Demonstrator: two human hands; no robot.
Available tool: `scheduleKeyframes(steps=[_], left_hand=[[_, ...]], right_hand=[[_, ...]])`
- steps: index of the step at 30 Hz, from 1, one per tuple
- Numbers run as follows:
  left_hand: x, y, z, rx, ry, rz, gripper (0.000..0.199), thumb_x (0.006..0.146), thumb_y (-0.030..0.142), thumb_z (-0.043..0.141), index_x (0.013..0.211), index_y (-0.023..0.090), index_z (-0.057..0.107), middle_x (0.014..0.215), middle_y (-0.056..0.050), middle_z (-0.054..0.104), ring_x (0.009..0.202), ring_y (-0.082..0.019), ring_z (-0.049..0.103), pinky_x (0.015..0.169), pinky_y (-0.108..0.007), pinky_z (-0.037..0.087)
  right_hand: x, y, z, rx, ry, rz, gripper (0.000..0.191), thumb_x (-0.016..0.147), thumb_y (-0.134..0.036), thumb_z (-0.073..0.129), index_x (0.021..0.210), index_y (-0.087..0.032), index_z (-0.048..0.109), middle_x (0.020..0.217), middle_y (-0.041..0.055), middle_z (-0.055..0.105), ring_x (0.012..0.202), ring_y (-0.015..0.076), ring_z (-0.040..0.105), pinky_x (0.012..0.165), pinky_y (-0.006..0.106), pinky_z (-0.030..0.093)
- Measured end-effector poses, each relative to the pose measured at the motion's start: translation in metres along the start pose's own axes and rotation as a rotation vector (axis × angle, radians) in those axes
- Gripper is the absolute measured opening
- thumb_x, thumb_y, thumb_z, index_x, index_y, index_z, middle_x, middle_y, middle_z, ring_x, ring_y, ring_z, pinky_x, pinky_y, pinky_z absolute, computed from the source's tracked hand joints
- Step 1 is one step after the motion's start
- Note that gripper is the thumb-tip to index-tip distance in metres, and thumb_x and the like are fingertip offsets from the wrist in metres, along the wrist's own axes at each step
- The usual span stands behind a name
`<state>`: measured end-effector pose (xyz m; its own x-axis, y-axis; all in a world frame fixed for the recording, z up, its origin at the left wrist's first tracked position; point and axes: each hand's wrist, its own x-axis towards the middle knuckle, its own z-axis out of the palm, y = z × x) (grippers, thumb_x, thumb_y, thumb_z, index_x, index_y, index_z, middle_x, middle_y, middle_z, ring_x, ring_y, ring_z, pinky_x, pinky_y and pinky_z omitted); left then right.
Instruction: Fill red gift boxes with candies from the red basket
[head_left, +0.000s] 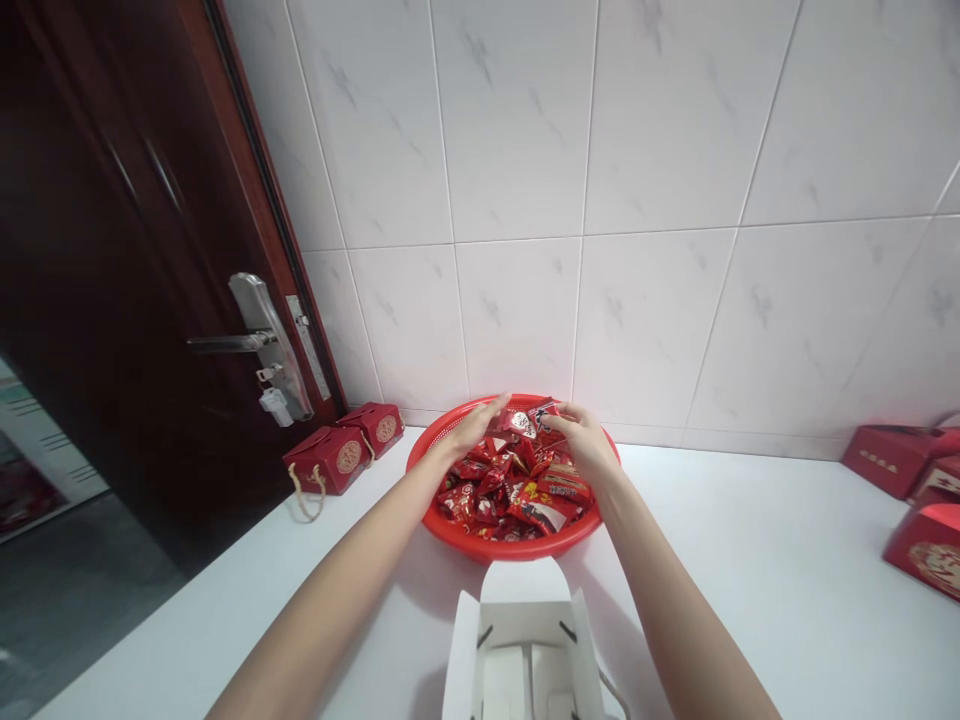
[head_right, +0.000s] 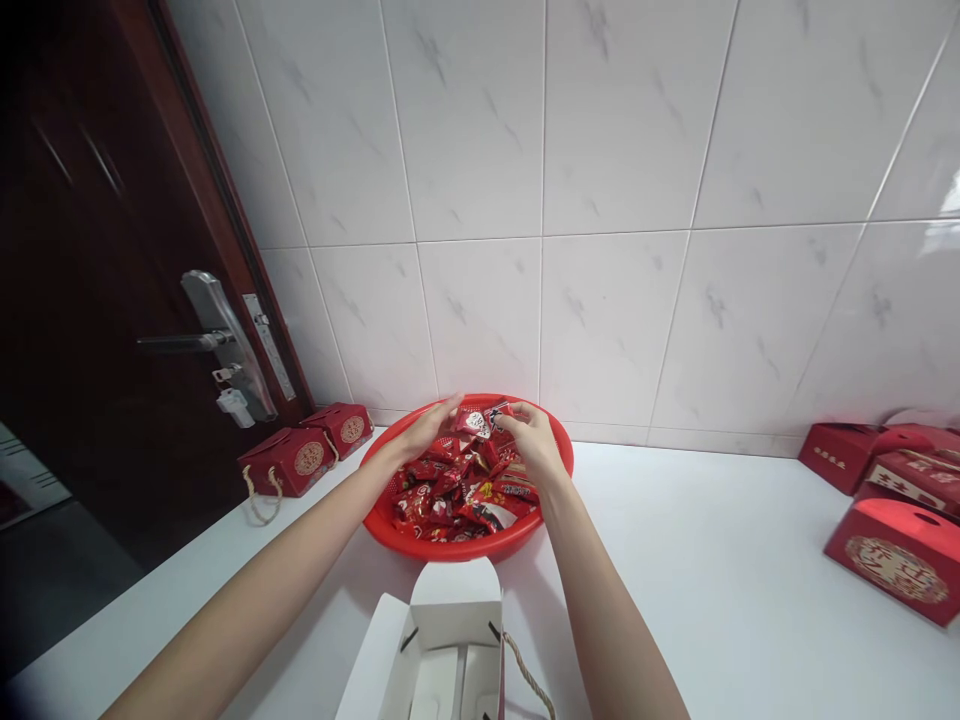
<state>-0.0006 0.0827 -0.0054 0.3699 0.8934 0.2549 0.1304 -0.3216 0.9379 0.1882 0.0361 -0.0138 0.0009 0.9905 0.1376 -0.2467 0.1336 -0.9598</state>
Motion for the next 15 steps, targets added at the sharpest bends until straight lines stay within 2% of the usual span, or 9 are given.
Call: scheduleKeyframes(steps=[5, 8, 15], left_hand=[[-0.001, 0.0087, -0.0014, 0.031, -0.097, 0.003, 0.043, 0.067, 0.057, 0.082, 0.068, 0.015, 0.071, 0.069, -0.003, 0.068, 0.069, -0.017, 0.059, 0.072, -0.029, 0.047], [-0.002, 0.0089, -0.002, 0.052, -0.115, 0.019, 0.045, 0.071, 0.059, 0.079, 0.068, 0.014, 0.071, 0.067, -0.002, 0.066, 0.066, -0.016, 0.057, 0.069, -0.029, 0.046], [-0.0042, 0.0087, -0.0024, 0.12, -0.162, 0.017, 0.045, 0.074, 0.058, 0.076, 0.06, 0.015, 0.068, 0.06, -0.001, 0.062, 0.062, -0.015, 0.055, 0.066, -0.029, 0.044]], right_hand=[[0.0022, 0.001, -0.0012, 0.064, 0.058, 0.001, 0.028, 0.061, -0.032, 0.076, 0.085, -0.02, 0.067, 0.074, 0.0026, 0.074, 0.064, 0.0204, 0.068, 0.056, 0.029, 0.051], [0.0033, 0.0005, -0.0013, 0.091, 0.068, 0.002, 0.024, 0.062, -0.031, 0.074, 0.082, -0.021, 0.066, 0.073, 0.0021, 0.074, 0.061, 0.0189, 0.067, 0.052, 0.028, 0.05], [0.004, -0.0035, -0.0014, 0.122, 0.204, 0.007, 0.02, 0.066, -0.035, 0.069, 0.08, -0.024, 0.059, 0.062, -0.0019, 0.066, 0.052, 0.0174, 0.061, 0.046, 0.029, 0.046]])
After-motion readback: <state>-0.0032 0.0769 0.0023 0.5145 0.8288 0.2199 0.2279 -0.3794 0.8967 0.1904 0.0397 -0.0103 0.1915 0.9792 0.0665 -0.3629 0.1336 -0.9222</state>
